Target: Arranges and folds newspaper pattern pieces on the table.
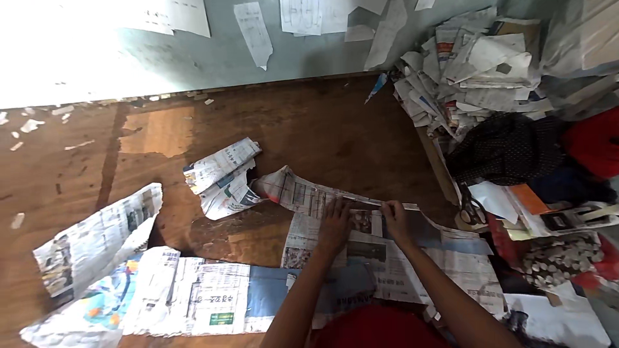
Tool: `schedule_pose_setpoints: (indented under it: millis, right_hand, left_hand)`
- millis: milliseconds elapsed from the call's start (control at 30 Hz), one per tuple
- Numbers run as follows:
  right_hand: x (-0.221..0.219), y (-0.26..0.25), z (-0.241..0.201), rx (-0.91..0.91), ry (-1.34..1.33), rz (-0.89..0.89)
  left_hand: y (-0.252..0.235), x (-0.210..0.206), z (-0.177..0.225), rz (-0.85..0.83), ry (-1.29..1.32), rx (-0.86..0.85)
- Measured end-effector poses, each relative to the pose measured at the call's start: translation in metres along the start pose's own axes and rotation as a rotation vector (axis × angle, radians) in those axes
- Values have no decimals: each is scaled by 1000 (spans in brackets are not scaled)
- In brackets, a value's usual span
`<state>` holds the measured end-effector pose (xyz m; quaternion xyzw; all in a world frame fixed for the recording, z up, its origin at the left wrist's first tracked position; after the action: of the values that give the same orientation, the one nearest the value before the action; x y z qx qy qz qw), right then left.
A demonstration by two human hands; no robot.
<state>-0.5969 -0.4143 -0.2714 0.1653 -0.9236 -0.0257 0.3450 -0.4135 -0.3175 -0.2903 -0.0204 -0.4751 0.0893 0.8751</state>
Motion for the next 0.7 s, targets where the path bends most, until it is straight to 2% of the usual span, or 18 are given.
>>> schedule_pose_setpoints:
  millis: [200, 433, 533, 700]
  right_hand:
    - [-1, 0, -2, 12, 11, -4]
    - [-1, 2, -8, 13, 35, 12]
    - [-8, 3, -31, 100, 78, -2]
    - [-44, -11, -86, 203, 133, -213]
  left_hand:
    - [7, 23, -26, 169, -104, 80]
    - [17, 23, -38, 266, -166, 152]
    - [19, 21, -40, 308, -131, 139]
    - [23, 18, -41, 280, -138, 134]
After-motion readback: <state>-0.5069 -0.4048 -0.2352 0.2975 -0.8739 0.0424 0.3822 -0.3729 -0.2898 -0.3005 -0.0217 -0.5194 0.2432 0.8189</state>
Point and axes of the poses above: each hand's wrist, its own y-axis away from the middle knuckle, its own x-axis out of the back of the hand, z = x × y, the point moved 3 cm from there along -y, towards the middle knuckle, and after that the axes turned 8 degrees about y, right-handed, at the moved point
